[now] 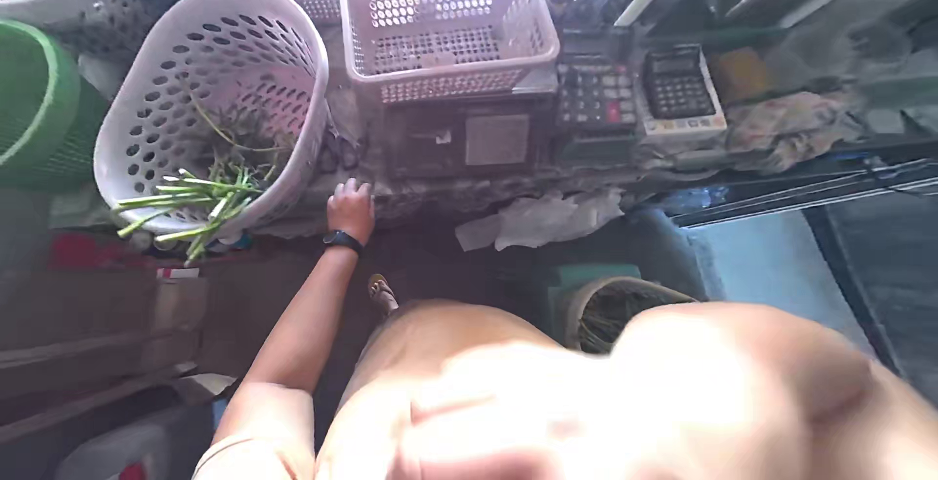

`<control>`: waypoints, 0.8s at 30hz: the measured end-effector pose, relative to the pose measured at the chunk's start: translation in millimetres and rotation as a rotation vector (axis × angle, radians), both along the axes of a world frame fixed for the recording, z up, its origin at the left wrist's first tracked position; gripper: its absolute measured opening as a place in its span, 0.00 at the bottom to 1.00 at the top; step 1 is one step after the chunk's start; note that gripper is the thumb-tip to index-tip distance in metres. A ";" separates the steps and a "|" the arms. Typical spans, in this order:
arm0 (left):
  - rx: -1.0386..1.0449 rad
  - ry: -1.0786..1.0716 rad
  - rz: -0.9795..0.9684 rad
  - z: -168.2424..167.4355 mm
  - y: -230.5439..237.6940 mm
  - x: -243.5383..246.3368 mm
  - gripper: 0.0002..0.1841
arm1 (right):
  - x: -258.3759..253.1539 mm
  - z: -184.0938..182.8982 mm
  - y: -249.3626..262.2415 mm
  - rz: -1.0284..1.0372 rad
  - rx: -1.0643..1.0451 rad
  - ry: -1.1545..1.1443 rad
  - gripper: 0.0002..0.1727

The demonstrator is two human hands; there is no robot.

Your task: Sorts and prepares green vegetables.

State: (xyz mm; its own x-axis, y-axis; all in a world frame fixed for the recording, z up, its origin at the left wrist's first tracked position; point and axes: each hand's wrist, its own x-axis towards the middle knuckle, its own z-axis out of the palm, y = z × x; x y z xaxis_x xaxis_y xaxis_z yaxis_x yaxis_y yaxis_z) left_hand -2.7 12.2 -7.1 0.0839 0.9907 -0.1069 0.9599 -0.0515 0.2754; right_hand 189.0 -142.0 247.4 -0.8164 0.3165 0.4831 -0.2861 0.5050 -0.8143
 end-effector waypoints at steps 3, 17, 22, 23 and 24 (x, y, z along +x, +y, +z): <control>-0.031 0.034 -0.123 -18.6 22.4 -7.7 0.17 | -2.4 -37.1 72.5 -0.327 0.247 -0.349 0.11; 0.294 0.097 -0.694 -27.3 20.9 -71.4 0.08 | -101.5 -220.0 259.5 -0.755 0.483 -1.146 0.10; 0.393 0.105 -0.827 -1.8 -10.3 -86.9 0.09 | -120.3 -261.1 285.2 -0.755 0.659 -1.320 0.14; 0.380 0.116 -0.847 2.5 -15.0 -88.0 0.10 | -121.6 -262.6 286.6 -0.747 0.651 -1.315 0.13; 0.362 0.121 -0.862 6.8 -19.1 -88.4 0.10 | -122.5 -260.8 285.7 -0.738 0.639 -1.303 0.12</control>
State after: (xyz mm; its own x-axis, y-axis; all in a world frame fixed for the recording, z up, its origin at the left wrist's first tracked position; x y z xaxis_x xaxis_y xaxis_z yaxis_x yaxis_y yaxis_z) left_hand -91.2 -6.9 -0.2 0.8119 0.5668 0.1397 0.5718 -0.8204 0.0046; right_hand 66.4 143.6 -13.4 -0.5250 0.8327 -0.1762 0.8343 0.5444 0.0869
